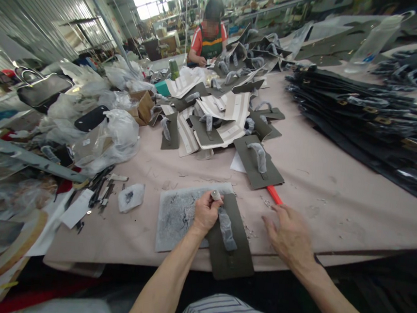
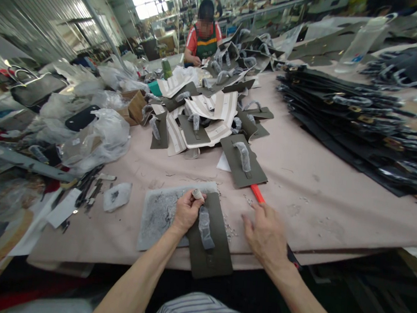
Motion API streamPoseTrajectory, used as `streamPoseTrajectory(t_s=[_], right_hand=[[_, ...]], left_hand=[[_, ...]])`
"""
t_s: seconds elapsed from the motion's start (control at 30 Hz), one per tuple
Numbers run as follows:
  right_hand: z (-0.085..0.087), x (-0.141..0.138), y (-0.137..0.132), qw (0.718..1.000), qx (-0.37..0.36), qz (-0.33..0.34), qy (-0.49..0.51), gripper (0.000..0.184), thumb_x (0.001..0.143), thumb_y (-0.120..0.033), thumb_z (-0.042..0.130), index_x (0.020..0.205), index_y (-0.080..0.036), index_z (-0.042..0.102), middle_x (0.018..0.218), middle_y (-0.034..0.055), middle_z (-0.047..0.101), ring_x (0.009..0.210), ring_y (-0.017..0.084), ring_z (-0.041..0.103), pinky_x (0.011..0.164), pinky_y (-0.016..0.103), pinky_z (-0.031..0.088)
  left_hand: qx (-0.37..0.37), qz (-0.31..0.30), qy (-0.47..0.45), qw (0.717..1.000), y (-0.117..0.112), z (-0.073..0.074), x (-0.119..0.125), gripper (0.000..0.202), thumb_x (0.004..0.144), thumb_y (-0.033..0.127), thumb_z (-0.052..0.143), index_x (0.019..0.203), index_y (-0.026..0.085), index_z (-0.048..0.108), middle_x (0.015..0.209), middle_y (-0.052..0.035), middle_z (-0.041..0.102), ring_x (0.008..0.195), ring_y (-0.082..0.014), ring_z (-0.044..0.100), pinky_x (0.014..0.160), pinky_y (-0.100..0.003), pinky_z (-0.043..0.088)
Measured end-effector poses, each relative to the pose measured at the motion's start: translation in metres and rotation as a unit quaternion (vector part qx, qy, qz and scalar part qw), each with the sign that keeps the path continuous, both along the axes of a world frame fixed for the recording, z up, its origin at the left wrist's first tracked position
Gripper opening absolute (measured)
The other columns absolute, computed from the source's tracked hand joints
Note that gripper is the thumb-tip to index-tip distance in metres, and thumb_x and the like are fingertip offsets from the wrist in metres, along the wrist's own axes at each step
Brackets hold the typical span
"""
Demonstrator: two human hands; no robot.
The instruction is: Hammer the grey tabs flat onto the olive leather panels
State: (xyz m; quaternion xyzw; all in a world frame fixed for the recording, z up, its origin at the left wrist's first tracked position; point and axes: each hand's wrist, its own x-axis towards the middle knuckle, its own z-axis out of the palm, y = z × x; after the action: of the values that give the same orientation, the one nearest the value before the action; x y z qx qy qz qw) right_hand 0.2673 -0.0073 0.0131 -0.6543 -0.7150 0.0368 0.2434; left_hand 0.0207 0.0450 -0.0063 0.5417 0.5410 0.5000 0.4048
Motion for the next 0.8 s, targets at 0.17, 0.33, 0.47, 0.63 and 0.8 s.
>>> streamPoseTrajectory(t_s=[0.17, 0.33, 0.47, 0.63, 0.8], right_hand=[[-0.008, 0.054, 0.013, 0.971, -0.215, -0.106, 0.006, 0.023, 0.085, -0.034, 0.052, 0.095, -0.016, 0.06, 0.087, 0.0153, 0.06, 0.077, 0.03, 0.058, 0.067, 0.041, 0.046], [0.023, 0.048, 0.008, 0.843, -0.415, -0.078, 0.333, 0.012, 0.071, -0.033, 0.055, 0.075, -0.022, 0.051, 0.064, 0.0004, 0.048, 0.052, 0.015, 0.043, 0.046, 0.027, 0.039], [0.062, 0.023, -0.015, 0.699, -0.496, -0.096, 0.506, 0.028, 0.079, -0.05, 0.053, 0.082, -0.023, 0.048, 0.062, -0.0067, 0.036, 0.041, 0.008, 0.024, 0.037, 0.022, 0.026], [0.087, -0.005, -0.018, 0.915, -0.293, 0.017, 0.277, 0.042, 0.091, -0.065, 0.038, 0.079, -0.026, 0.045, 0.058, -0.0031, 0.043, 0.045, 0.015, 0.04, 0.045, 0.029, 0.031], [0.094, -0.005, 0.004, 0.975, -0.2, 0.096, 0.025, 0.032, 0.092, -0.053, 0.038, 0.077, -0.027, 0.045, 0.056, 0.0021, 0.054, 0.045, 0.019, 0.044, 0.05, 0.033, 0.021]], left_hand=[[0.031, -0.026, 0.056, 0.998, -0.002, 0.003, -0.002, 0.016, 0.083, 0.018, 0.063, 0.096, 0.021, 0.071, 0.092, -0.0042, 0.077, 0.084, -0.0211, 0.071, 0.079, -0.032, 0.055], [0.044, -0.043, 0.075, 0.995, -0.003, 0.001, -0.003, 0.017, 0.084, 0.016, 0.061, 0.095, 0.022, 0.071, 0.09, -0.004, 0.076, 0.083, -0.0211, 0.07, 0.08, -0.032, 0.053], [0.047, -0.051, 0.078, 0.995, -0.003, 0.002, -0.003, 0.018, 0.083, 0.013, 0.059, 0.092, 0.022, 0.072, 0.087, -0.003, 0.075, 0.08, -0.0204, 0.069, 0.078, -0.03, 0.052], [0.046, -0.053, 0.082, 0.994, -0.002, -0.001, -0.003, 0.017, 0.083, 0.015, 0.06, 0.094, 0.022, 0.071, 0.085, -0.0025, 0.074, 0.078, -0.02, 0.068, 0.076, -0.029, 0.052], [0.04, -0.054, 0.085, 0.994, -0.004, -0.002, -0.003, 0.017, 0.084, 0.014, 0.059, 0.094, 0.022, 0.07, 0.081, -0.0019, 0.073, 0.074, -0.0193, 0.067, 0.072, -0.028, 0.051]])
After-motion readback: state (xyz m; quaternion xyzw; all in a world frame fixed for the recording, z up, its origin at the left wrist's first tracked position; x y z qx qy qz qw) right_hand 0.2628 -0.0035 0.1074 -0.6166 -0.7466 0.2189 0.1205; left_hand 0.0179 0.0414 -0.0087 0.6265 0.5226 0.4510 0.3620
